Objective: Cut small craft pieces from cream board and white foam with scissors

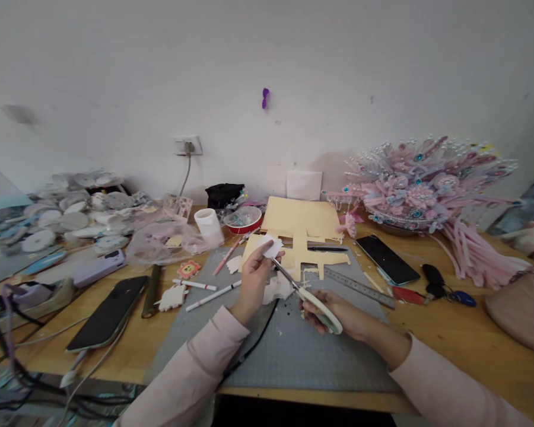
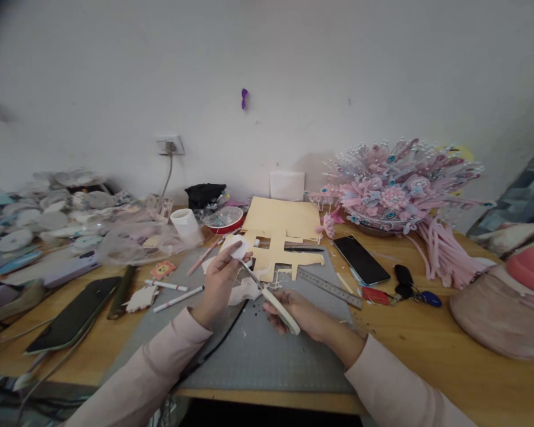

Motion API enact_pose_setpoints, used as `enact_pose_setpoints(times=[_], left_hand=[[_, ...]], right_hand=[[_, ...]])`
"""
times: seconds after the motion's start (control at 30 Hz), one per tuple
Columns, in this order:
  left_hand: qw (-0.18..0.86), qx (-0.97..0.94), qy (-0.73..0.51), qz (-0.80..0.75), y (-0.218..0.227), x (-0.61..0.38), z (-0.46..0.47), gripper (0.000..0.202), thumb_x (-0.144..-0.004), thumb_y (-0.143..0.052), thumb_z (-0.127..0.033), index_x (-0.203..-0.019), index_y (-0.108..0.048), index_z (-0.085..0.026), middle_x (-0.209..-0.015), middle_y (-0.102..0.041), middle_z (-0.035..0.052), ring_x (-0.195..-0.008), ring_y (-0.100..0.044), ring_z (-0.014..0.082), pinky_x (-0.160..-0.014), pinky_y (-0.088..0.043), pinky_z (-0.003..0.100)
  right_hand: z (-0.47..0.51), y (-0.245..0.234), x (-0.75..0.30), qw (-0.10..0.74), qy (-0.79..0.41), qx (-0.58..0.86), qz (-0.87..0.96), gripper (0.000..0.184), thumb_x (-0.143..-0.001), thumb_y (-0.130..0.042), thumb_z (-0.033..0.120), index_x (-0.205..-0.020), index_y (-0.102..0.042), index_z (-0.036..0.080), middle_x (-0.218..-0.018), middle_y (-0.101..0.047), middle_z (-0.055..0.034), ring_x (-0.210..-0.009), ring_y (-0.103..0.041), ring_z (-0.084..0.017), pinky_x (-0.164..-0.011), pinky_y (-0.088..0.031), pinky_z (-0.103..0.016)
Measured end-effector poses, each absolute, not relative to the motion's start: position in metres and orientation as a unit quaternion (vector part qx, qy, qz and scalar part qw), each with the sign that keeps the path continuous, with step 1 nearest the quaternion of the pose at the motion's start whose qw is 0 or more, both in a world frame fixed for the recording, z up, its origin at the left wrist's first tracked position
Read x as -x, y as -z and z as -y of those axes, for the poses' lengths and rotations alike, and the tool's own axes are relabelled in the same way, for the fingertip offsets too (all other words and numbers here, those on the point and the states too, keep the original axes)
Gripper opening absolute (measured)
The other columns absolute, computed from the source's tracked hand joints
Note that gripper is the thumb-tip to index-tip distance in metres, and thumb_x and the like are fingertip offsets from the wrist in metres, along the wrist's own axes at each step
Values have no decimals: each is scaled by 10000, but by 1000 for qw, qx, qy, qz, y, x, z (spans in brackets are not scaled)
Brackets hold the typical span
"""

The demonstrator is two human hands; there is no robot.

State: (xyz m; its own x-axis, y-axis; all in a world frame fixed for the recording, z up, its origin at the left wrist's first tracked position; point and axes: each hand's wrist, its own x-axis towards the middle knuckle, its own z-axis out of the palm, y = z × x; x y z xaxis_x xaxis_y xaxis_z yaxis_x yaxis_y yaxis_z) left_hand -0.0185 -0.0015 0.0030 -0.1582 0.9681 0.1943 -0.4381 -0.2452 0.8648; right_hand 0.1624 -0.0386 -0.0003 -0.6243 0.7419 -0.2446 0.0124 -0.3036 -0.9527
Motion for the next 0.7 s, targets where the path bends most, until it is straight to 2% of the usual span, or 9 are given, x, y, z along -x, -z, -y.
enact_pose_setpoints(times=[0.2, 0.33, 0.7], left_hand=[[513, -400, -680, -339, 0, 19, 1, 441, -663, -721, -310, -1070, -638, -160, -908, -729, 98, -908, -674, 223, -886, -467, 376], [511, -403, -681, -336, 1, 19, 0, 432, -670, -715, -317, -1064, -636, -161, -902, -731, 94, -883, -678, 214, -852, -482, 362], [515, -399, -680, -336, -3, 19, 2, 445, -667, -713, -333, -1065, -632, -152, -893, -729, 94, -887, -678, 217, -878, -475, 374]], right_hand=[[39, 0, -162, 255, -730, 357, 524, 395, -630, -705, 489, -688, -488, 164, -578, -509, 53, -396, -440, -33, -368, -297, -169], [40, -2, -161, 251, -728, 362, 525, 389, -642, -697, 486, -674, -474, 169, -552, -495, 62, -393, -428, -32, -359, -278, -162], [39, 0, -161, 256, -730, 359, 522, 387, -644, -706, 484, -676, -486, 167, -558, -505, 52, -395, -438, -42, -352, -281, -169]])
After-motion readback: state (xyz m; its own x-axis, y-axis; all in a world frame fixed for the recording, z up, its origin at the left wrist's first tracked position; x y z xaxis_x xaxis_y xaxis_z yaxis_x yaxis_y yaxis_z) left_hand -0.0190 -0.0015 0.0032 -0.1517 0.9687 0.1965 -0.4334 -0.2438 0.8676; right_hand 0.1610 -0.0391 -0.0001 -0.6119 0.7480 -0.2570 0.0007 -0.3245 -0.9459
